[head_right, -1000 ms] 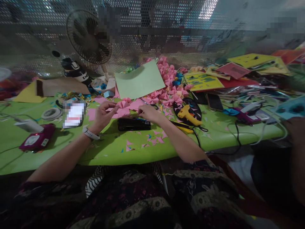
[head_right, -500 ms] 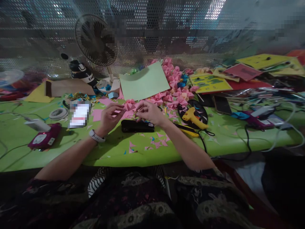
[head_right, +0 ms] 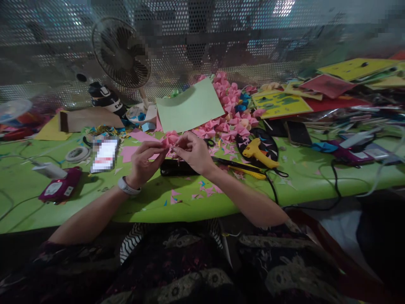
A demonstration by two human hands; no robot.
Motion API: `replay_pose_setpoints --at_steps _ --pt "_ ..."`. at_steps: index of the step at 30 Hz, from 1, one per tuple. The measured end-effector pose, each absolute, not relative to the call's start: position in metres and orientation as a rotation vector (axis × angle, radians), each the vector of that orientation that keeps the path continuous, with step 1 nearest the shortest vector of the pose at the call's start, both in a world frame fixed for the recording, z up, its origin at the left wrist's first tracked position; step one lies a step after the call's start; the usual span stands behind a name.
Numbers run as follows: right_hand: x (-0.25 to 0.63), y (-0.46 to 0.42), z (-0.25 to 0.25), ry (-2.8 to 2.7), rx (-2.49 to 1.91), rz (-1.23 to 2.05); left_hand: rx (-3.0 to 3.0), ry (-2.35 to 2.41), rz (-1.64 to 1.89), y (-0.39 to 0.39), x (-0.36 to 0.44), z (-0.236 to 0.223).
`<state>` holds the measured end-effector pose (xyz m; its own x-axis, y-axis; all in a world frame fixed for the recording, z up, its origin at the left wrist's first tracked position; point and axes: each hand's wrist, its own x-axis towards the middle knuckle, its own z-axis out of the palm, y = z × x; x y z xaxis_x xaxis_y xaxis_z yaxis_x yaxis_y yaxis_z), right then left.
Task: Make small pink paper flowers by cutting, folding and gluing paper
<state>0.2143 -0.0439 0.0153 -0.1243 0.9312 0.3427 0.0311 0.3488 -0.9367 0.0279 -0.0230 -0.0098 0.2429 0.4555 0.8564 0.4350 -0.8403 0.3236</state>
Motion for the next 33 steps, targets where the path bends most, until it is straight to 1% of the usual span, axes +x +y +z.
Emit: replay_pose_setpoints --at_steps 4,8,12,15,24,33 --pt "0.214 -0.045 0.013 -1.497 -0.908 0.986 2.231 0.982 1.651 -0.023 0.029 -0.014" --pt "0.214 -0.044 0.008 -1.585 -0.897 0.883 2.032 0.974 1.564 -0.017 0.026 -0.018" --pt "0.215 -0.044 0.004 -1.719 -0.899 0.69 2.206 0.891 1.556 -0.02 0.024 -0.014" --pt "0.216 -0.044 0.002 -1.791 -0.903 0.606 2.191 0.832 1.526 -0.026 0.025 -0.008" --pt "0.22 -0.042 0.004 -1.858 -0.955 0.509 2.225 0.731 1.434 -0.024 0.022 -0.005" --pt "0.222 -0.041 0.004 -1.888 -0.971 0.552 2.318 0.742 1.462 -0.018 0.021 -0.01"
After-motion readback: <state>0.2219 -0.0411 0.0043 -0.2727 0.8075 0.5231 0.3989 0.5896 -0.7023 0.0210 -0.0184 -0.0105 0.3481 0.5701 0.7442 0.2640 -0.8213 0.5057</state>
